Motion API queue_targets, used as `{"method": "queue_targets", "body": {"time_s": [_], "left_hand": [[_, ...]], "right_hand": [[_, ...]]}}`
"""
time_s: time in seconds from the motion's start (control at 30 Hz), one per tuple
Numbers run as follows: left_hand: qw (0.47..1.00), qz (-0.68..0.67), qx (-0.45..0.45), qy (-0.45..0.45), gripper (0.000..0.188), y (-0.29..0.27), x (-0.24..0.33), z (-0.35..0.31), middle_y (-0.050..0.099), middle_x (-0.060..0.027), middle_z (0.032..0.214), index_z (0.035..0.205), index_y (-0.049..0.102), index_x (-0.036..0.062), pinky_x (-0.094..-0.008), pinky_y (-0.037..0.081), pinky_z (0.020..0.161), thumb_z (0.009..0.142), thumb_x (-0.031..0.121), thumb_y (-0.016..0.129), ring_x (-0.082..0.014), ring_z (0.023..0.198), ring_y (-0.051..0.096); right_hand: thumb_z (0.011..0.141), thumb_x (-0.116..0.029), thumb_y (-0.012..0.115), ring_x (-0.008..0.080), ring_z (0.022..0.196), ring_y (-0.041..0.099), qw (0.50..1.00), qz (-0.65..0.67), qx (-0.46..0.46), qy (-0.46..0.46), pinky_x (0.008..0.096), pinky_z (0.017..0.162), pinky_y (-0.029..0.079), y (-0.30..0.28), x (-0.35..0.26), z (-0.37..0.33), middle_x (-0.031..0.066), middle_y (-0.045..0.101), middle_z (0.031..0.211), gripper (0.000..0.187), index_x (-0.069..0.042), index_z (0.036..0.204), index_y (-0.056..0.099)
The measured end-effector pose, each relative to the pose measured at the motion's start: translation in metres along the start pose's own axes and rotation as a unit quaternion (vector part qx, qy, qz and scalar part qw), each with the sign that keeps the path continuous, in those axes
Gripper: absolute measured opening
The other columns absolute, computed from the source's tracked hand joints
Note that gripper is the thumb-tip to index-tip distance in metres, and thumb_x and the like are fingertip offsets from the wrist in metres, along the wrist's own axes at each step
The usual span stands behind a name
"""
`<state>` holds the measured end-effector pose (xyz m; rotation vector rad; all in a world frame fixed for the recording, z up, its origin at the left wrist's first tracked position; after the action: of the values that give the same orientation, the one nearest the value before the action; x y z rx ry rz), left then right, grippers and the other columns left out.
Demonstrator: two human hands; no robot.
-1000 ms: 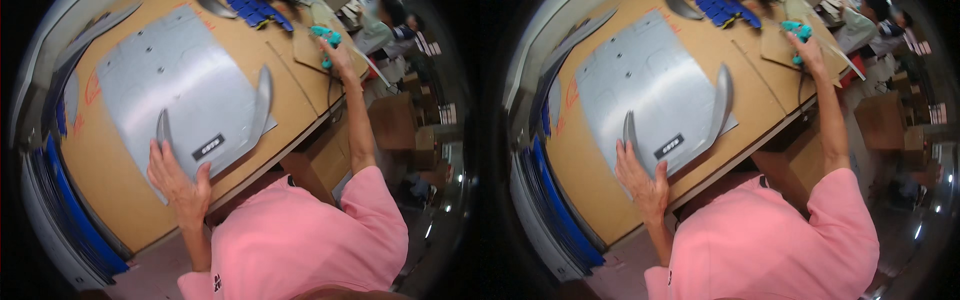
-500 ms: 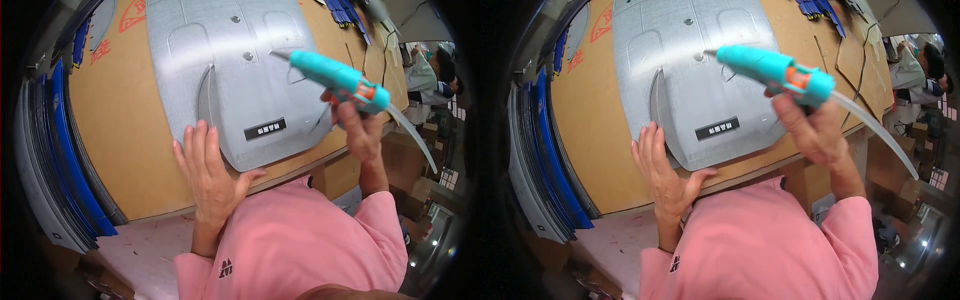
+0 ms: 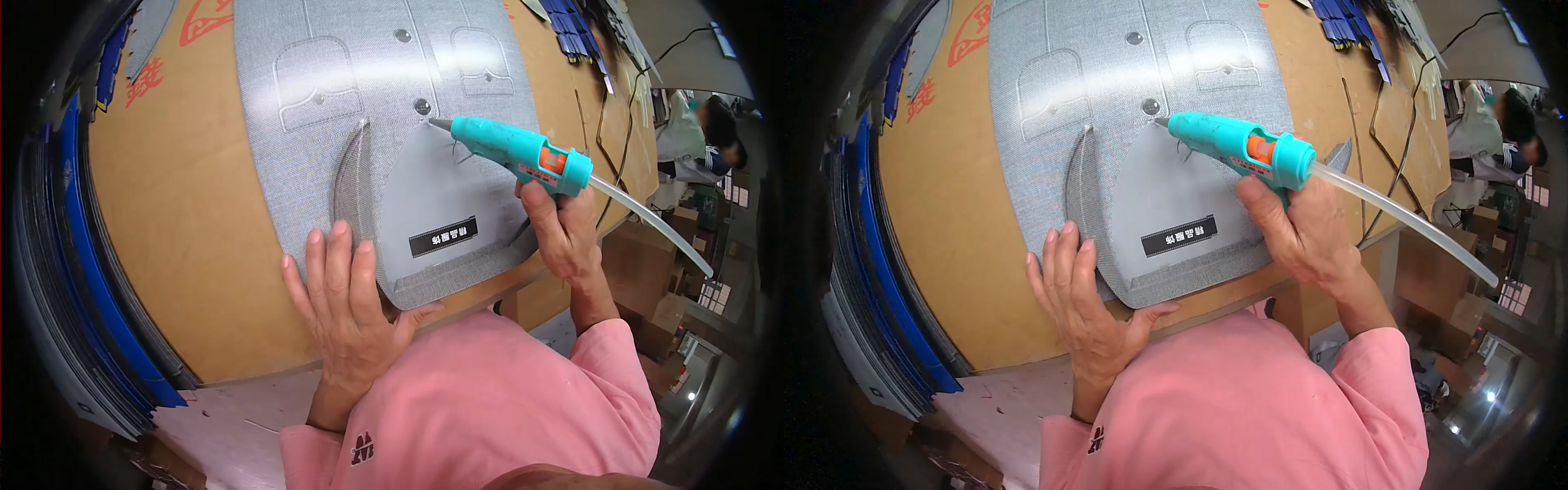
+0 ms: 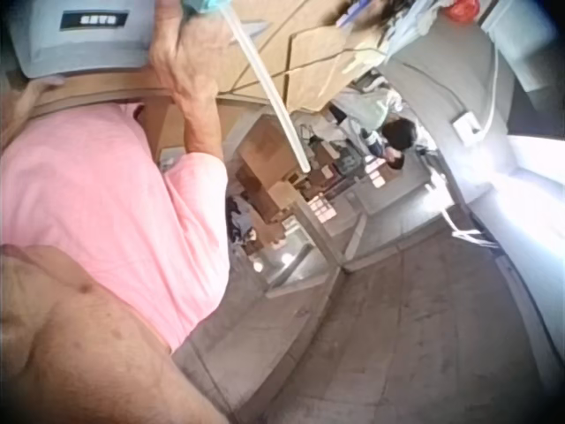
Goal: The person assembles a gray textured panel by applying hot glue to its edges and attaching curved gray strips. They use a utility knife to trim excess material and press the pieces into place. The process is repeated for multiple sections of the panel.
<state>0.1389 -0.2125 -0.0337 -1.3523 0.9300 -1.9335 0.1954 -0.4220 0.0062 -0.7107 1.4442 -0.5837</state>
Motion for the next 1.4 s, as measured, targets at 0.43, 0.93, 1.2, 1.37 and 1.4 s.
{"method": "queue_targets", "body": {"time_s": [0.43, 0.93, 1.2, 1.37, 1.4], "left_hand": [[1.000, 0.002, -0.001, 0.006, 0.095, -0.001, 0.002, 0.000, 0.040, -0.0191, 0.138, 0.133, 0.036, 0.0026, -0.0602, 0.020, 0.108, 0.068, 0.064, 0.068, -0.0371, 0.130, 0.037], [0.998, -0.049, 0.030, 0.011, 0.080, -0.004, 0.003, -0.003, 0.045, -0.0221, 0.135, 0.126, 0.042, 0.0031, -0.0601, 0.018, 0.109, 0.068, 0.045, 0.078, -0.0388, 0.130, 0.039], [0.998, -0.055, 0.041, 0.017, 0.078, -0.004, 0.002, -0.004, 0.046, -0.0218, 0.135, 0.125, 0.043, 0.0035, -0.0598, 0.019, 0.108, 0.070, 0.046, 0.076, -0.0385, 0.129, 0.040], [0.996, -0.070, 0.043, 0.025, 0.066, -0.007, 0.002, -0.002, 0.045, -0.0224, 0.135, 0.119, 0.045, 0.0058, -0.0603, 0.022, 0.107, 0.072, 0.040, 0.076, -0.0392, 0.128, 0.041], [0.996, -0.075, 0.041, 0.026, 0.062, -0.007, 0.002, -0.002, 0.045, -0.0228, 0.135, 0.117, 0.046, 0.0066, -0.0605, 0.023, 0.106, 0.073, 0.037, 0.076, -0.0393, 0.128, 0.041]], "right_hand": [[0.091, -0.023, 0.061, 0.0314, 0.075, 0.057, 0.998, 0.028, -0.008, -0.062, 0.0377, 0.068, 0.044, 0.013, -0.011, -0.003, 0.0153, 0.057, 0.093, 0.030, -0.001, 0.111, 0.056], [0.091, -0.027, 0.060, 0.0285, 0.072, 0.055, 0.998, 0.039, 0.000, -0.058, 0.0360, 0.065, 0.042, 0.016, -0.008, -0.001, 0.0140, 0.056, 0.085, 0.033, 0.000, 0.110, 0.057], [0.089, -0.026, 0.063, 0.0268, 0.071, 0.053, 0.997, 0.030, -0.038, -0.060, 0.0353, 0.063, 0.041, 0.023, -0.014, -0.005, 0.0134, 0.054, 0.086, 0.032, 0.000, 0.107, 0.057], [0.088, -0.024, 0.065, 0.0250, 0.072, 0.055, 0.992, 0.014, -0.069, -0.101, 0.0346, 0.064, 0.043, 0.025, -0.022, -0.009, 0.0119, 0.056, 0.086, 0.033, 0.000, 0.108, 0.057], [0.088, -0.023, 0.065, 0.0241, 0.073, 0.055, 0.992, 0.030, -0.057, -0.110, 0.0338, 0.065, 0.044, 0.024, -0.021, -0.010, 0.0114, 0.056, 0.087, 0.032, 0.000, 0.109, 0.057]]}}
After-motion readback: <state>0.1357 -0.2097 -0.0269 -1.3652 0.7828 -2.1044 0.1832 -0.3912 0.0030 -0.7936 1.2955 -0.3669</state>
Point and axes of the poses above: each hand's wrist, its own z-axis towards the middle knuckle, its own y-axis out of the palm, x = y × z, the point moved 8 cm from there along z, towards the middle knuckle
